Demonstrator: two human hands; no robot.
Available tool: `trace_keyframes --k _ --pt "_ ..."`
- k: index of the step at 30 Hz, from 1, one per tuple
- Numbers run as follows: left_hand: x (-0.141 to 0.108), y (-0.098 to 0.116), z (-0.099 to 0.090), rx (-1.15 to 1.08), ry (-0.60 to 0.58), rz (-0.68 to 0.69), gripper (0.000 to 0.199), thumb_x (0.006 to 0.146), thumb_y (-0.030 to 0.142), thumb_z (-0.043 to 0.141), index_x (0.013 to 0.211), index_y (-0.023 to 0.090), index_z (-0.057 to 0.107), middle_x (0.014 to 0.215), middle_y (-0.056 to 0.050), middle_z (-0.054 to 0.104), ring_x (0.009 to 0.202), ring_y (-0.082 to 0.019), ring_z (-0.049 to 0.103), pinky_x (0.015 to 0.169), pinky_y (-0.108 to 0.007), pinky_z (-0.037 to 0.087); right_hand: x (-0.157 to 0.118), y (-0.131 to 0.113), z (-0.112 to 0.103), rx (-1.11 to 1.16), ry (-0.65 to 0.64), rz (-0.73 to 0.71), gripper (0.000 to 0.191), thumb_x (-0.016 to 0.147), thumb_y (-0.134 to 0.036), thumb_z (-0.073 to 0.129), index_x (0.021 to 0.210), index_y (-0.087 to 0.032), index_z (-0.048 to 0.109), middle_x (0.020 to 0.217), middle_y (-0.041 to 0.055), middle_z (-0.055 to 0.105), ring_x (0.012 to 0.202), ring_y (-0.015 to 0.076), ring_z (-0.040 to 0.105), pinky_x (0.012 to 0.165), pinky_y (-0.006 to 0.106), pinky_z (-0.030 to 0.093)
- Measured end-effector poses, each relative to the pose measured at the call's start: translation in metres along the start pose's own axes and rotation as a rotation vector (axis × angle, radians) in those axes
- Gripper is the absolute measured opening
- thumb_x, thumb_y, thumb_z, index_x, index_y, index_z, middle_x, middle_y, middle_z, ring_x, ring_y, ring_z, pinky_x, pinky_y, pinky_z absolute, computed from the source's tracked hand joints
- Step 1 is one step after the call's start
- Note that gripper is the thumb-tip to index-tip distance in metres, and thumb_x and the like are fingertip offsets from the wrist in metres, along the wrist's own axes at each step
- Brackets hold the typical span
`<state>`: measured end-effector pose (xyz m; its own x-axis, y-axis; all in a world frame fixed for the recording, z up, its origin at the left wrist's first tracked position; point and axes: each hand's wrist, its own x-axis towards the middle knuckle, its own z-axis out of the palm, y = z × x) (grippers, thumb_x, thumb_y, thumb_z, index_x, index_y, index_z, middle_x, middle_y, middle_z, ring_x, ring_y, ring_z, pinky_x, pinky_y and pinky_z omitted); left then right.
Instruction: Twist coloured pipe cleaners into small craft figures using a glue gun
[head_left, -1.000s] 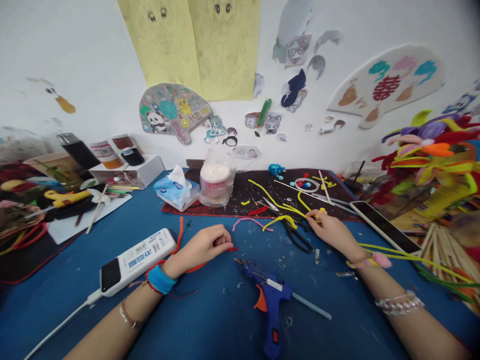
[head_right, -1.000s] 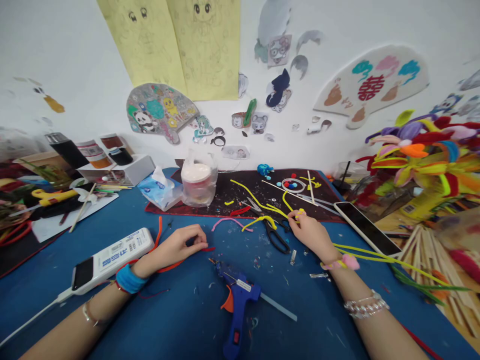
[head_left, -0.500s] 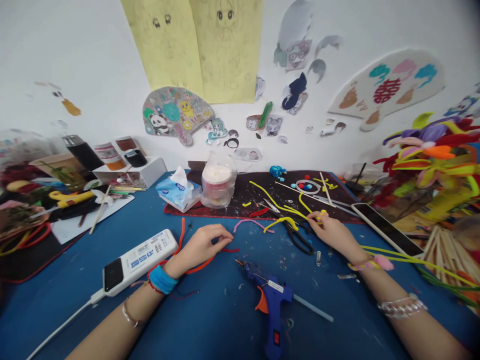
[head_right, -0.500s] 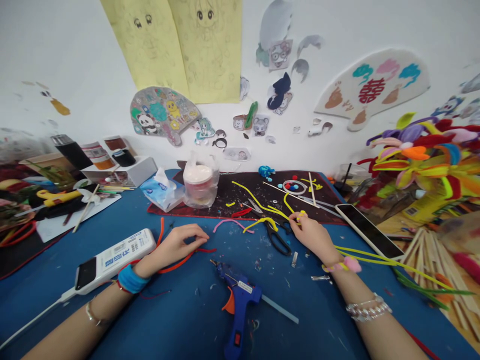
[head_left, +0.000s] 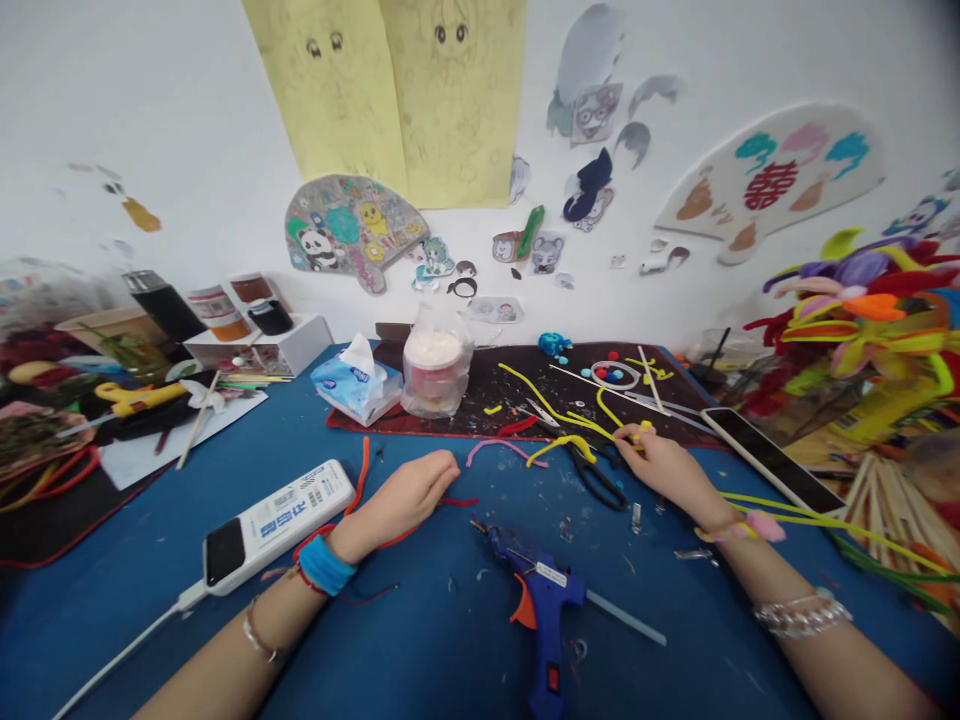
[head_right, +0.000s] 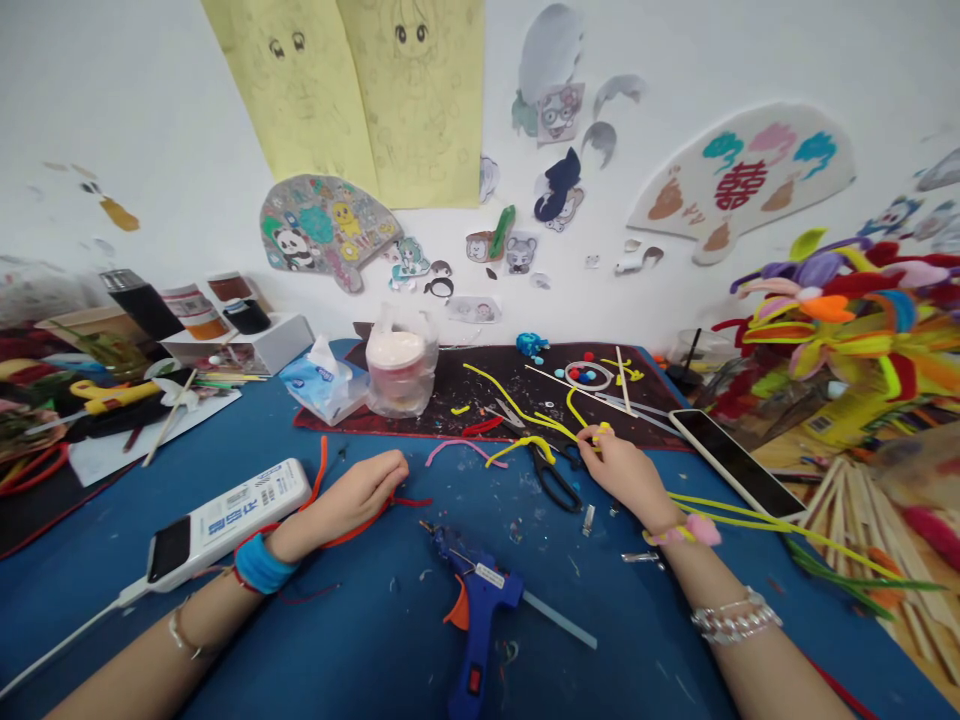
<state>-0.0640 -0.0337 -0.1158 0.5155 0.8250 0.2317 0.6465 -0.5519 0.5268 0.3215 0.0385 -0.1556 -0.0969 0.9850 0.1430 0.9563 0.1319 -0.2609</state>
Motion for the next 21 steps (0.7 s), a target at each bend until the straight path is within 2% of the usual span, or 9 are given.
trace_keyframes --k 5,10,13,21 --pt "0.001 -0.003 0.000 -0.027 0.021 0.113 0.020 0.092 0.031 0.045 0.084 0.017 0.058 0.084 -0.002 0.056 0.076 -0.013 0.053 0.071 -0.024 0.042 0.000 0.000 0.000 -0.016 -0.010 0.030 0.028 0.087 -0.041 0.035 0.097 -0.025 0.056 0.072 0.0018 0.065 0.060 0.0180 0.062 0.053 0.023 0.035" --pt "0.004 0.001 0.001 -0.033 0.077 0.124 0.019 0.093 0.023 0.044 0.097 0.018 0.062 0.095 -0.005 0.062 0.087 -0.015 0.058 0.080 -0.027 0.045 -0.001 -0.003 -0.001 -0.020 0.004 0.007 0.028 0.087 -0.040 0.036 0.098 -0.024 0.056 0.072 0.0026 0.064 0.061 0.0181 0.062 0.052 0.024 0.035" --pt "0.005 0.006 0.002 -0.013 0.072 0.122 0.022 0.092 0.018 0.043 0.103 0.019 0.062 0.099 -0.005 0.063 0.089 -0.015 0.059 0.082 -0.027 0.046 0.000 -0.001 0.001 -0.019 0.017 -0.008 0.027 0.087 -0.040 0.036 0.097 -0.024 0.056 0.070 0.0022 0.064 0.059 0.0179 0.062 0.052 0.024 0.035" --pt "0.005 0.012 0.010 0.040 0.067 0.170 0.023 0.085 0.008 0.046 0.095 0.019 0.063 0.089 -0.003 0.064 0.083 -0.015 0.058 0.078 -0.027 0.046 0.001 0.003 0.004 -0.009 0.014 -0.005 0.026 0.087 -0.041 0.036 0.094 -0.025 0.055 0.070 0.0012 0.064 0.058 0.0181 0.062 0.053 0.024 0.036"
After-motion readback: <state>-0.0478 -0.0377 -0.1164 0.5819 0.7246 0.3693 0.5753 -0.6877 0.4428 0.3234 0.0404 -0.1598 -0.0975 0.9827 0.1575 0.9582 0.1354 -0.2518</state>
